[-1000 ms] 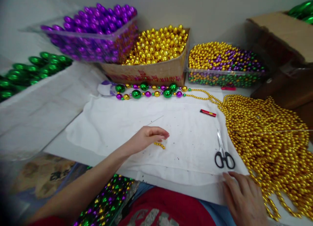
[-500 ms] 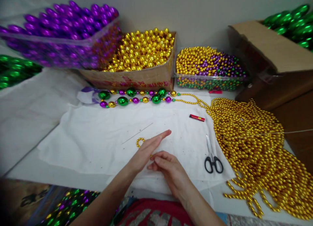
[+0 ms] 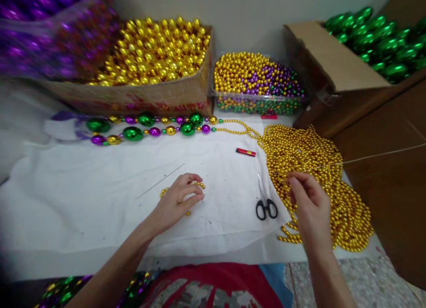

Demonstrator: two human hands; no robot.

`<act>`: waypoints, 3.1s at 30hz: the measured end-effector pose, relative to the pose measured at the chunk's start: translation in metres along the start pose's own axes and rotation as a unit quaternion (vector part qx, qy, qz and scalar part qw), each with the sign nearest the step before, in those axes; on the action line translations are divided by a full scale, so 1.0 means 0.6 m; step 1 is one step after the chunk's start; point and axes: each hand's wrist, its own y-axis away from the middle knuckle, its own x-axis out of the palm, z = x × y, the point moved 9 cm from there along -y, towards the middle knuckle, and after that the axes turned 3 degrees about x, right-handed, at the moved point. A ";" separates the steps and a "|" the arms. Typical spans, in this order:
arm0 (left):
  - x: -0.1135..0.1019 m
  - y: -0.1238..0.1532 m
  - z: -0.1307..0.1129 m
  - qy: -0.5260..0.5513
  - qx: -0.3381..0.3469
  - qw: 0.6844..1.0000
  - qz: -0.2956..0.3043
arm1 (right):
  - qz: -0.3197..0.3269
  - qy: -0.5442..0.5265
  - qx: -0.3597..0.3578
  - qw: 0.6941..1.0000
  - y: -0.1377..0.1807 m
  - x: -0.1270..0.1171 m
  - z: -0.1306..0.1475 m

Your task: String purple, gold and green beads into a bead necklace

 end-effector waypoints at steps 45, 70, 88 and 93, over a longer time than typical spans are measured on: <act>0.128 -0.069 0.058 0.399 -0.198 0.890 0.094 | 0.369 -0.243 0.197 0.875 0.166 0.178 -0.105; 0.082 -0.050 0.101 0.307 -0.212 0.928 0.024 | 0.309 0.316 -0.160 0.883 0.089 0.161 -0.092; 0.092 -0.046 0.120 0.319 -0.229 0.919 0.022 | 0.338 0.508 -0.094 0.786 0.025 0.133 -0.074; 0.092 -0.049 0.118 0.317 -0.224 0.921 0.018 | 0.223 0.484 -0.112 0.839 -0.079 0.186 -0.009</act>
